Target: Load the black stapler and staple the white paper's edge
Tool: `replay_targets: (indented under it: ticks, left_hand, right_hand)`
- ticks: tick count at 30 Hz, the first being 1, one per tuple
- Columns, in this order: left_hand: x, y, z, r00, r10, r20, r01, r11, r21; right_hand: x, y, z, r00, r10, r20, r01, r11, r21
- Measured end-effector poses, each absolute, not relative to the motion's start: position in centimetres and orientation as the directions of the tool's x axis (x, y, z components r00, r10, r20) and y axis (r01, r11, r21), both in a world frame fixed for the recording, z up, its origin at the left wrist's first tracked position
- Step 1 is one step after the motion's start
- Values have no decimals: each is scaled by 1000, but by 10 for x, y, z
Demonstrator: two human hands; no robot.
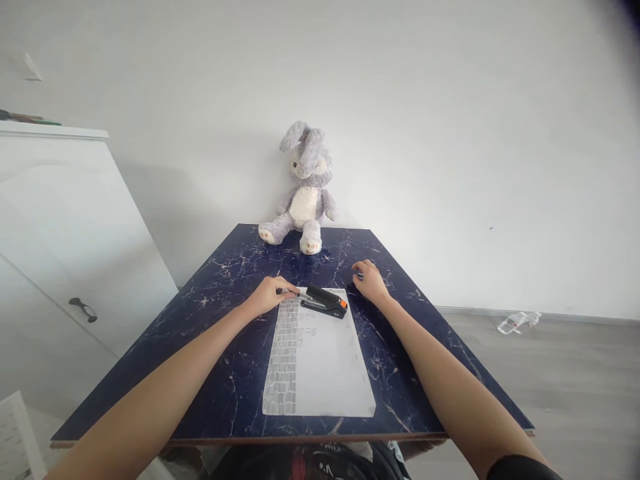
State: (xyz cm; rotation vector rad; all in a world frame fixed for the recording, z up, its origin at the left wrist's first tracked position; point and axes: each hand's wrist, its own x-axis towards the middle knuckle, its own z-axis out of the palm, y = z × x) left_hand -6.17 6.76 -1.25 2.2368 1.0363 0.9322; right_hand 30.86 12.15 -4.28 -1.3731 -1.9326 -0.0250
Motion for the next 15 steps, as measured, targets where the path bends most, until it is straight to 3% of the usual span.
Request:
replay_targets:
  ticks: [15]
  left_hand:
    - [-55, 64, -12, 457, 765, 455, 460, -640, 615]
  right_hand:
    - [306, 120, -43, -167, 816, 554, 817, 429, -386]
